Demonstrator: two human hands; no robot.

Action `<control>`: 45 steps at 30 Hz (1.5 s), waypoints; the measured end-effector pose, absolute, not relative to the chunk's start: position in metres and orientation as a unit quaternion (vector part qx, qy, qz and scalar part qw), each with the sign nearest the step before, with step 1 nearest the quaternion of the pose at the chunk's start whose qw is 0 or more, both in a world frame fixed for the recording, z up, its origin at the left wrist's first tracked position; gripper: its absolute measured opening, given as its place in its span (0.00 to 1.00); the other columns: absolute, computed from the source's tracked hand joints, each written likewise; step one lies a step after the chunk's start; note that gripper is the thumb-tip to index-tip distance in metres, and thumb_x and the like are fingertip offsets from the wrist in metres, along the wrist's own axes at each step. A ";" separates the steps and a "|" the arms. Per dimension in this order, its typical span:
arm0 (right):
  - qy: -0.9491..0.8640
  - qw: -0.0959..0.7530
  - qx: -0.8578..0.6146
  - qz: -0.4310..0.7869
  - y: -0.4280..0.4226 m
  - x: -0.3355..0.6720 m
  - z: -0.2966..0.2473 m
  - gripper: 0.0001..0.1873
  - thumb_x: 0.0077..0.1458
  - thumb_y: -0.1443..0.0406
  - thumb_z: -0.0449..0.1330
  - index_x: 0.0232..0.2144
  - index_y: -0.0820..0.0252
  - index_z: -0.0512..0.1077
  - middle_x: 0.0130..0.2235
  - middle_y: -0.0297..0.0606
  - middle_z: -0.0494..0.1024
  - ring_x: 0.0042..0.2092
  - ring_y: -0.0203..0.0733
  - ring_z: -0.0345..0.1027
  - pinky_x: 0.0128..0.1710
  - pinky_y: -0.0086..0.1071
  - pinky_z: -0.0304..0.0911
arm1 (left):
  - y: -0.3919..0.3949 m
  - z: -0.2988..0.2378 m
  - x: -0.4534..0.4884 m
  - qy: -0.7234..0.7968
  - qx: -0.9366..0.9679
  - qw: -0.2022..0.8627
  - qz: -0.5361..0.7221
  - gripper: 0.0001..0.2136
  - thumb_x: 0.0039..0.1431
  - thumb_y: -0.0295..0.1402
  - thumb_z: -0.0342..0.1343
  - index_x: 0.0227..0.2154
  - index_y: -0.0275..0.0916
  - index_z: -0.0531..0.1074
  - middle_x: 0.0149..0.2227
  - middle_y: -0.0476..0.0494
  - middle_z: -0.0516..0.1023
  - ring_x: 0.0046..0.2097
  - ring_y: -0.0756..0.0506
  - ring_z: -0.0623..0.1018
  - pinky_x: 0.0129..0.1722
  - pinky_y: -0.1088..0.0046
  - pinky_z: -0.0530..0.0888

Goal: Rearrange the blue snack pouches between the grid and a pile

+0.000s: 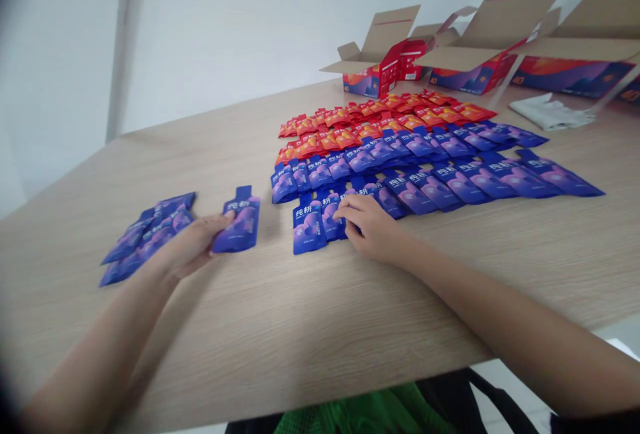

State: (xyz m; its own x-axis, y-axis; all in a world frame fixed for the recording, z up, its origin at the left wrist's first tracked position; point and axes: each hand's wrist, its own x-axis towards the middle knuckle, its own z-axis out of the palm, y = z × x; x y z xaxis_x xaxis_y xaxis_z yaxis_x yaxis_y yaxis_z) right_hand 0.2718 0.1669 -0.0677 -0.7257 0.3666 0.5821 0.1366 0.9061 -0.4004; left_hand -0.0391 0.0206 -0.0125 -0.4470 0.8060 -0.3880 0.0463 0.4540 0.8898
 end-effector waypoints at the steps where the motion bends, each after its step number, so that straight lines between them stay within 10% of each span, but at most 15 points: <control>1: -0.913 0.344 -0.138 0.172 0.167 0.272 -0.066 0.16 0.56 0.75 0.51 0.41 0.59 0.74 0.43 0.44 0.74 0.47 0.48 0.68 0.48 0.45 0.65 | 0.024 -0.020 -0.025 0.721 0.298 0.461 0.423 0.16 0.55 0.44 0.60 0.22 0.37 0.66 0.16 0.54 0.64 0.17 0.55 0.59 0.16 0.79 0.57; 21: -0.928 0.304 -0.105 0.189 0.153 0.275 -0.055 0.17 0.53 0.77 0.50 0.39 0.61 0.74 0.44 0.46 0.71 0.45 0.47 0.65 0.45 0.42 0.65 | 0.053 -0.027 0.009 0.727 0.390 0.503 0.258 0.19 0.53 0.47 0.60 0.19 0.40 0.63 0.12 0.54 0.62 0.14 0.54 0.61 0.14 0.79 0.55; 30: -0.929 0.291 -0.110 0.200 0.158 0.272 -0.062 0.17 0.53 0.78 0.50 0.39 0.61 0.74 0.43 0.44 0.71 0.45 0.45 0.67 0.45 0.40 0.65 | 0.056 -0.031 0.024 0.799 0.453 0.357 0.171 0.21 0.59 0.50 0.53 0.18 0.40 0.65 0.14 0.46 0.71 0.15 0.48 0.70 0.19 0.73 0.65; 37: -0.924 0.309 -0.107 0.198 0.162 0.273 -0.058 0.16 0.56 0.77 0.50 0.38 0.60 0.74 0.42 0.44 0.71 0.45 0.45 0.68 0.46 0.40 0.67 | 0.032 -0.031 0.038 0.786 0.598 0.053 0.148 0.19 0.64 0.48 0.48 0.46 0.38 0.70 0.47 0.34 0.77 0.49 0.35 0.76 0.49 0.56 0.70; 45: -0.939 0.278 -0.105 0.174 0.195 0.226 -0.025 0.15 0.56 0.76 0.52 0.40 0.62 0.75 0.42 0.43 0.72 0.44 0.43 0.69 0.47 0.37 0.66 | 0.023 -0.067 0.051 0.716 0.694 0.062 0.043 0.28 0.71 0.42 0.35 0.69 0.34 0.46 0.72 0.40 0.45 0.71 0.31 0.48 0.67 0.47 0.52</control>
State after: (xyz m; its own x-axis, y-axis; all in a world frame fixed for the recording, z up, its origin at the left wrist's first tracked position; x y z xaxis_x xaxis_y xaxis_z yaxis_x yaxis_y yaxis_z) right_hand 0.2261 0.1954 -0.0249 -0.8233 0.2940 0.4855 0.1008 0.9175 -0.3846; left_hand 0.0512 0.0228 -0.0670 -0.0295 0.9991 -0.0291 0.9886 0.0334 0.1466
